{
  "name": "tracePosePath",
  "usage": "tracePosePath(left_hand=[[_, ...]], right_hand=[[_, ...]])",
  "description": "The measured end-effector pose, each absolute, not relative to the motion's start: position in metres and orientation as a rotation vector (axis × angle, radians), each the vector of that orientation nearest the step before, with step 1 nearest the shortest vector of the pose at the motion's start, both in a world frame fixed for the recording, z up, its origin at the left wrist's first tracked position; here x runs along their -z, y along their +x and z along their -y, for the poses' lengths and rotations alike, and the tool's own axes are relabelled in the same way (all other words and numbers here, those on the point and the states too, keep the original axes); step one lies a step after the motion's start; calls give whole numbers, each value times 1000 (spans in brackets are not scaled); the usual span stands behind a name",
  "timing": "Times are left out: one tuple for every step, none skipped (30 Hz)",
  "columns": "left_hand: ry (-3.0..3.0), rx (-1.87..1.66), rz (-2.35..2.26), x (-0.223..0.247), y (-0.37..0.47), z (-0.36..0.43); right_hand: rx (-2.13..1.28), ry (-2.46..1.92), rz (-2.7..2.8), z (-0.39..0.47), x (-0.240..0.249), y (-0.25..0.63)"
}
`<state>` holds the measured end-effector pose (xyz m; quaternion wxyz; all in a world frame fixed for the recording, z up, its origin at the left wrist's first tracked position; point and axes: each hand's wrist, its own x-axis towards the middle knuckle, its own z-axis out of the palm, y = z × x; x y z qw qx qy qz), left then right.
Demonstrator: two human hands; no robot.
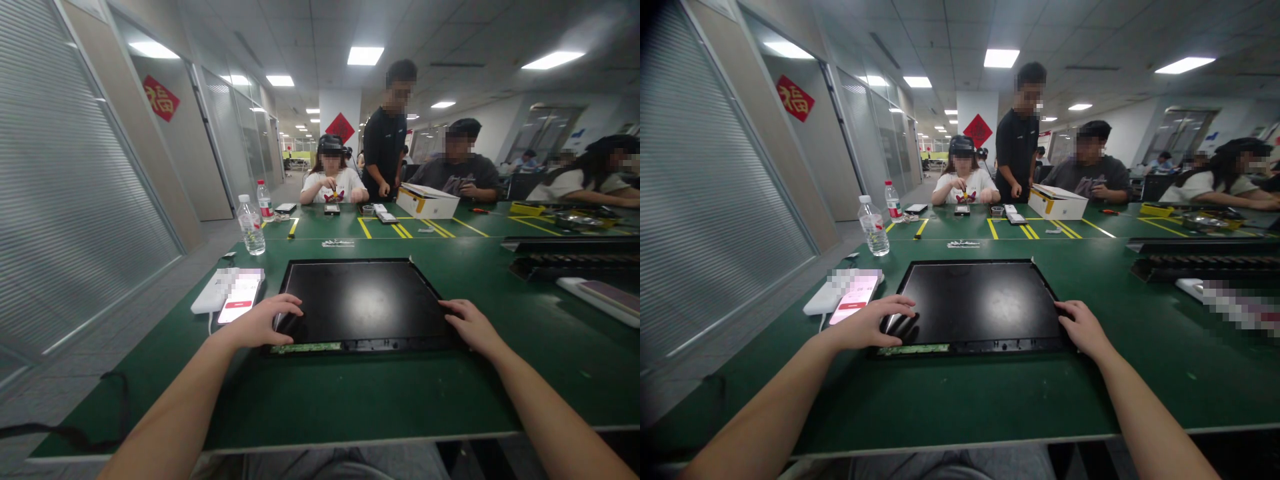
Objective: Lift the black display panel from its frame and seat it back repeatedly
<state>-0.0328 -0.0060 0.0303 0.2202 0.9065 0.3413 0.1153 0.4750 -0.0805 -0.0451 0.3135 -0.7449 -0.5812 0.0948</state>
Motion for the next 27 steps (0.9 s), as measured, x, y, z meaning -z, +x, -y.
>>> tracePosePath(left_hand=[[2509,-317,-941,-30,-33,6],[2509,-314,-940,-30,-33,6],[2506,-312,-940,-30,-33,6],[2502,-308,-938,-31,-33,6],[2500,-307,-935,-31,-33,7],[2499,-311,-930,-31,-33,7],[2501,-316,-923,-31,-32,7],[2505,-322,-914,-31,-32,7],[2508,-327,-905,-31,-32,7],[2510,-330,-898,-31,-31,6],[2510,-331,-891,-31,-31,6],[2508,-328,-887,-31,-31,6],[2505,-324,-885,-31,-30,6],[2502,-320,-886,-31,-30,6],[2500,-317,-888,-31,-30,6],[2500,-314,-891,-32,-30,7],[2500,-312,-895,-32,-30,7],[2501,-310,-899,-32,-30,7],[2501,-309,-905,-33,-31,8],[2500,-307,-917,-33,-31,8],[2497,-306,-937,-33,-31,8],[2492,-310,-970,-32,-31,7],[2489,-325,-1018,-31,-31,6],[2487,-350,-1085,-29,-30,5],[2488,-380,-1166,-26,-30,2],[2492,-424,-1257,-23,-31,0],[2499,-445,-1357,-19,-31,-3]], right_hand=[[-251,-1965,1531,81,45,475],[-252,-1967,1529,81,44,475],[-253,-1970,1525,81,44,475],[-251,-1972,1521,81,44,475],[-246,-1971,1520,81,44,475],[-239,-1968,1521,81,44,475],[-233,-1964,1524,81,44,475],[-230,-1960,1530,81,44,475],[-228,-1957,1536,81,45,475],[-227,-1956,1539,81,45,475],[-226,-1957,1539,81,45,475],[-225,-1959,1536,80,45,475],[-225,-1960,1533,80,45,475],[-225,-1960,1530,80,46,475],[-226,-1958,1528,80,46,475],[-229,-1957,1527,80,46,475],[-233,-1957,1526,80,45,474],[-238,-1958,1523,80,45,474],[-245,-1963,1519,81,44,473],[-252,-1968,1515,81,44,473],[-261,-1974,1511,81,43,473],[-268,-1979,1507,82,42,472],[-272,-1983,1505,82,41,472],[-272,-1984,1506,82,41,472],[-272,-1986,1509,82,41,471],[-268,-1989,1512,82,41,471],[-262,-1992,1515,82,41,471]])
